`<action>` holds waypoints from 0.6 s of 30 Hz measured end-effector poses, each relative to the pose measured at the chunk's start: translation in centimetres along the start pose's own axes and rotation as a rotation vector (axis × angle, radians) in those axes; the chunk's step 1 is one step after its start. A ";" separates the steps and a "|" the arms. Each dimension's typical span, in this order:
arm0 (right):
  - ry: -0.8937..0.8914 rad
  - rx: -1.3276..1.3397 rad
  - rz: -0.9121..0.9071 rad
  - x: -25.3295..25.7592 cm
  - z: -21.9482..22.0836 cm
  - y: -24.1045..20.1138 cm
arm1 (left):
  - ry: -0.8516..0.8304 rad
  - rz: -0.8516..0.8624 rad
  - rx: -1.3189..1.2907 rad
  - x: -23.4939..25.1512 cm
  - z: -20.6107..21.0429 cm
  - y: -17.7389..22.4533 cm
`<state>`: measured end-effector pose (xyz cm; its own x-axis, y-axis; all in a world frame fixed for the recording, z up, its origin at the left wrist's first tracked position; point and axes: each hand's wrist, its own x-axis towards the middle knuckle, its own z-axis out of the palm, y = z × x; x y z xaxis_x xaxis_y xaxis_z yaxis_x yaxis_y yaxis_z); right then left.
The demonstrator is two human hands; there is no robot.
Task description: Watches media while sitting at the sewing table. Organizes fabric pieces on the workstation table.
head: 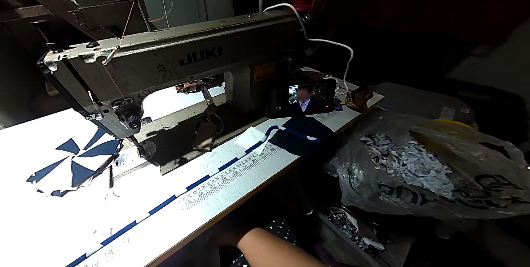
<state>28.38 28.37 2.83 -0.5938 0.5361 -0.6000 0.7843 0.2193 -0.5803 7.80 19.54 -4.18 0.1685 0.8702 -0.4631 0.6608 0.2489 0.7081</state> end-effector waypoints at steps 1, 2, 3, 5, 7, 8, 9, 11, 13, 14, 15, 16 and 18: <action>0.000 -0.004 -0.004 0.0 0.0 0.0 | 0.005 -0.010 0.006 -0.2 0.1 0.5; -0.001 -0.004 -0.005 0.0 0.0 0.0 | 0.004 -0.022 0.004 -0.3 0.1 0.9; -0.004 -0.001 -0.002 0.0 0.0 0.0 | 0.007 -0.021 0.007 -0.2 0.1 0.6; -0.007 -0.002 -0.001 -0.1 -0.1 -0.1 | 0.010 -0.013 0.019 0.1 0.3 -0.4; -0.010 -0.016 -0.008 0.0 -0.1 -0.1 | 0.007 -0.007 0.024 0.3 0.2 -0.5; -0.008 -0.015 -0.012 0.0 -0.1 -0.1 | -0.006 -0.018 0.022 0.1 0.1 0.0; -0.009 -0.013 -0.013 -0.1 -0.2 -0.1 | -0.018 -0.032 0.012 0.0 0.0 0.4; -0.008 -0.016 -0.009 0.1 -0.1 0.0 | -0.008 -0.008 0.002 0.6 0.3 -1.2; -0.014 -0.028 0.003 0.1 -0.1 -0.1 | 0.001 0.046 0.036 1.4 0.5 -3.5; -0.013 -0.036 0.005 0.1 -0.2 -0.1 | 0.005 0.057 0.056 1.7 0.6 -4.2; -0.009 -0.041 0.003 0.1 -0.2 -0.1 | -0.005 0.054 0.065 1.6 0.4 -3.6; -0.009 -0.038 0.004 0.0 -0.2 -0.1 | -0.007 0.049 0.067 1.3 0.2 -2.7; -0.011 -0.027 0.005 -0.1 -0.2 -0.2 | -0.037 0.009 0.056 0.3 -0.1 -0.4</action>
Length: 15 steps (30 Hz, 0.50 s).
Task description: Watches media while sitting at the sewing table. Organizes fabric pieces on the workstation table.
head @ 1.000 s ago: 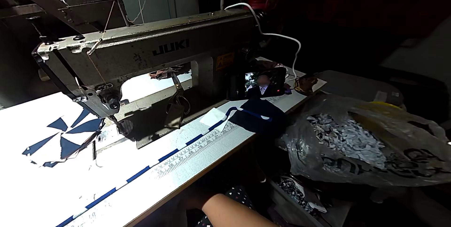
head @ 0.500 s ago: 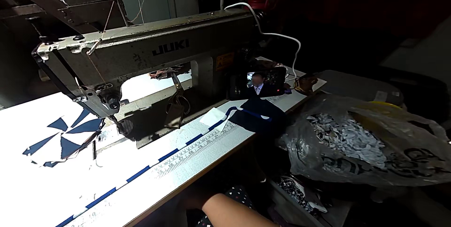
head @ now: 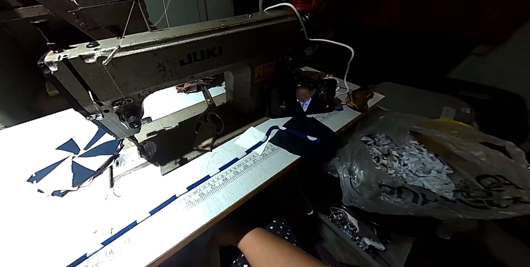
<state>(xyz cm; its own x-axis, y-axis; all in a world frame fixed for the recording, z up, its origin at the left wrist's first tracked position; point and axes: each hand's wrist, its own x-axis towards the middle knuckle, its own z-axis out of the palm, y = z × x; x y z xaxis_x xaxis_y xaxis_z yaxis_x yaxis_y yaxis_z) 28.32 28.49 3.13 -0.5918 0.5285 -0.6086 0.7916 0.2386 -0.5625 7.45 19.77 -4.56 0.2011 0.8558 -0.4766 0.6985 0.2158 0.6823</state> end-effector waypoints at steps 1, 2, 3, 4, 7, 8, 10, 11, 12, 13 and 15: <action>-0.001 0.005 0.005 -0.1 0.0 0.0 | -0.016 -0.013 -0.005 -0.3 -0.1 0.6; 0.001 0.013 0.014 -0.1 0.0 -0.1 | -0.021 -0.012 0.000 -0.4 -0.1 0.6; 0.007 0.020 0.021 -0.2 0.1 -0.1 | -0.025 -0.012 0.012 -0.4 -0.1 0.5; 0.011 0.025 0.026 -0.3 0.0 -0.2 | -0.031 -0.019 0.028 -0.6 -0.2 0.9; 0.017 0.027 0.020 -0.2 0.1 -0.1 | -0.033 -0.064 0.074 -0.6 -0.3 0.8; 0.014 0.031 0.021 -0.2 0.1 0.0 | -0.030 -0.074 0.084 -0.4 -0.3 0.4; 0.004 0.032 0.032 -0.1 0.1 -0.1 | -0.011 -0.078 0.088 -0.1 0.0 -0.5; 0.003 0.035 0.034 -0.2 0.0 -0.1 | -0.003 -0.079 0.088 0.0 0.2 -0.6; 0.001 0.035 0.033 -0.3 -0.1 -0.2 | 0.003 -0.076 0.082 0.0 0.2 -0.6; 0.000 0.031 0.029 -0.3 -0.1 -0.2 | 0.000 -0.073 0.073 -0.1 0.2 -0.3; 0.007 0.025 0.009 -0.2 0.0 -0.1 | -0.011 -0.057 0.074 -0.1 0.1 -0.4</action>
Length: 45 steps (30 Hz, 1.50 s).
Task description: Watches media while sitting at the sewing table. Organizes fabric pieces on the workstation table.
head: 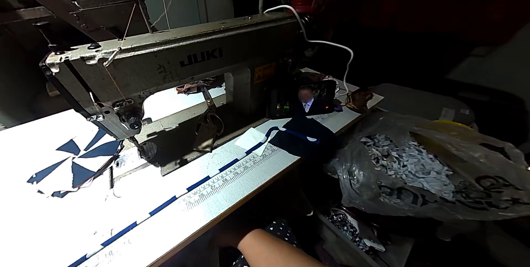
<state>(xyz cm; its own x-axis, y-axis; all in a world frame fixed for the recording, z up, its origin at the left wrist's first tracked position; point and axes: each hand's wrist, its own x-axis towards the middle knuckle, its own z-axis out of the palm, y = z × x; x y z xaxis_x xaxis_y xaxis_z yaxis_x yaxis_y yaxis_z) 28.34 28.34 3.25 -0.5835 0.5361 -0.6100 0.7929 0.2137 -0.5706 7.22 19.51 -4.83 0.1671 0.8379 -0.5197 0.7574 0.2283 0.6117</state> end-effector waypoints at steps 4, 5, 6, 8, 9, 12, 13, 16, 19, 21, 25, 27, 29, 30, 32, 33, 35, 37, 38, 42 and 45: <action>-0.005 -0.004 -0.007 0.3 0.2 0.3 | -0.004 0.080 0.005 0.7 0.4 -1.5; -0.006 -0.006 -0.003 0.3 0.2 0.3 | -0.011 0.063 0.003 0.5 0.3 -1.1; -0.005 -0.012 -0.001 0.2 0.2 0.2 | -0.019 0.035 -0.003 0.1 0.0 -0.3; 0.001 -0.018 -0.006 0.2 0.2 0.3 | -0.029 -0.014 -0.017 -0.5 -0.3 1.2; 0.003 -0.018 -0.010 0.3 0.2 0.3 | -0.033 -0.035 -0.030 -0.8 -0.6 2.1; -0.003 -0.024 -0.010 0.3 0.0 0.2 | -0.035 0.006 -0.033 -0.4 -0.4 1.2; -0.006 -0.030 -0.006 0.2 0.0 0.2 | -0.021 0.042 -0.021 -0.1 -0.2 0.5; -0.003 -0.015 -0.010 0.2 0.1 0.3 | -0.034 0.030 -0.001 -0.5 -0.4 1.4; 0.017 0.023 -0.015 0.6 0.6 0.7 | -0.030 -0.030 0.014 -1.0 -0.5 2.6; 0.011 0.021 -0.012 0.5 0.5 0.7 | -0.051 -0.083 -0.022 -2.1 -1.0 4.9; 0.013 -0.011 -0.023 0.5 0.4 0.6 | -0.001 0.016 -0.103 -1.1 -0.3 2.3; 0.006 -0.005 -0.008 0.4 0.4 0.5 | 0.014 0.086 -0.055 0.2 0.1 0.0; 0.013 0.011 0.002 0.5 0.4 0.5 | 0.054 0.027 -0.003 0.2 0.0 -0.1; 0.018 0.016 0.008 0.6 0.4 0.6 | 0.051 -0.030 0.023 0.0 -0.3 0.5; 0.028 0.016 0.007 0.7 0.4 0.8 | 0.038 -0.064 0.026 -0.4 -0.5 1.2; 0.032 0.015 -0.001 0.8 0.4 0.8 | 0.042 -0.035 0.012 -0.3 -0.5 1.1; 0.038 0.023 -0.011 1.0 0.5 0.9 | 0.041 -0.003 -0.004 -0.2 -0.4 0.8; 0.051 0.039 -0.016 1.2 0.6 1.0 | 0.032 -0.020 -0.017 -0.4 -0.5 1.2; 0.054 0.048 -0.019 1.3 0.7 1.1 | 0.035 -0.016 -0.017 -0.4 -0.5 1.3; 0.035 0.016 -0.017 1.3 0.7 1.0 | 0.043 -0.035 -0.014 0.5 -0.1 -0.3; 0.010 -0.011 -0.008 1.1 0.5 0.8 | 0.029 -0.021 -0.033 0.9 0.5 -1.8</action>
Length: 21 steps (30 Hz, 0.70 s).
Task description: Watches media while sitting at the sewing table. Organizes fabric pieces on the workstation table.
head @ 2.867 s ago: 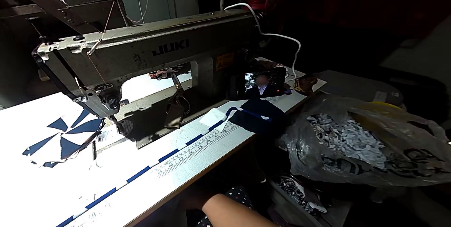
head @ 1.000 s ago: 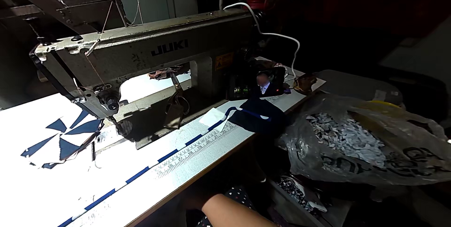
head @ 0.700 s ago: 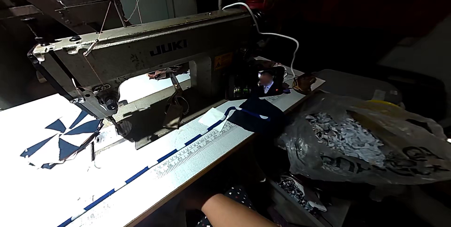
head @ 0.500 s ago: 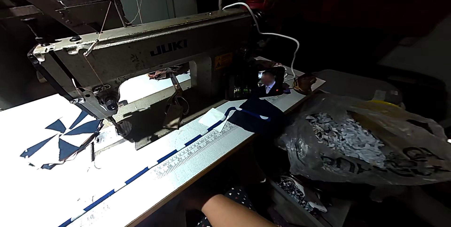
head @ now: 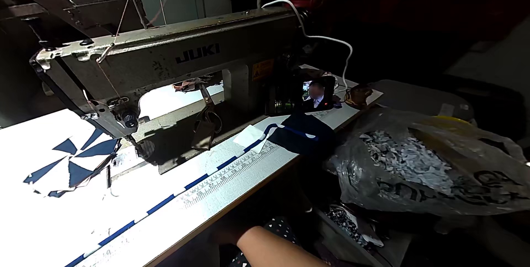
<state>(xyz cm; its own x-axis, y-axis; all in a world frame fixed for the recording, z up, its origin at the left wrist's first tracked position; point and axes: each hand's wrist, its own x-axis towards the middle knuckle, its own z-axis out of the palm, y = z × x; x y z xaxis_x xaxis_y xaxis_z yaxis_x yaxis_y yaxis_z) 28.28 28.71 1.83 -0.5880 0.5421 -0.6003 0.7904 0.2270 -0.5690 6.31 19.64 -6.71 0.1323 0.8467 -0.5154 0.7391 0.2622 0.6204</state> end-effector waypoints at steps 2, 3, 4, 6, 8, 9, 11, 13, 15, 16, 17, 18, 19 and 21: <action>0.002 0.006 0.014 -0.3 -0.1 -0.2 | -0.043 0.044 0.046 0.3 0.1 -0.5; 0.000 0.004 0.021 -0.5 -0.2 -0.3 | -0.046 0.065 0.053 0.4 0.1 -0.5; -0.002 0.001 0.028 -0.7 -0.3 -0.5 | -0.046 0.077 0.051 0.4 0.1 -0.1; -0.001 0.007 0.027 -0.9 -0.4 -0.5 | -0.047 0.067 0.020 0.1 0.1 0.4; 0.001 0.006 0.021 -0.9 -0.4 -0.5 | -0.048 0.055 0.026 0.1 0.1 0.5; -0.001 0.003 0.022 -0.9 -0.4 -0.5 | -0.045 0.065 0.035 0.3 0.2 0.3; -0.002 -0.003 0.022 -0.8 -0.4 -0.5 | -0.059 0.066 0.025 0.1 0.1 0.7; -0.005 -0.014 0.014 -0.7 -0.3 -0.4 | -0.048 0.063 0.002 0.0 0.2 0.6; -0.019 -0.019 0.007 -0.8 -0.4 -0.5 | -0.048 0.073 0.008 0.0 0.3 0.6; -0.026 -0.016 0.008 -0.8 -0.5 -0.6 | -0.049 0.082 0.015 0.1 0.4 0.5; -0.033 -0.016 0.008 -0.8 -0.5 -0.6 | -0.062 0.082 0.022 0.2 0.3 0.5; -0.034 -0.015 0.003 -0.7 -0.4 -0.6 | -0.069 0.072 0.010 0.0 0.2 0.7; -0.030 -0.012 -0.006 -0.6 -0.3 -0.5 | -0.081 0.061 -0.007 -0.3 0.0 1.1; -0.023 -0.015 -0.018 -0.6 -0.2 -0.4 | -0.083 0.036 -0.015 -0.8 -0.3 2.1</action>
<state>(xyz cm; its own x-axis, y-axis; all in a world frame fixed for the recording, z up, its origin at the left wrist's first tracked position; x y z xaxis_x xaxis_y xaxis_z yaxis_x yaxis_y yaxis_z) 28.32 28.48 2.57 -0.6058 0.5194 -0.6027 0.7819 0.2484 -0.5718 7.53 19.62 -4.86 0.2136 0.8143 -0.5397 0.7232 0.2396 0.6478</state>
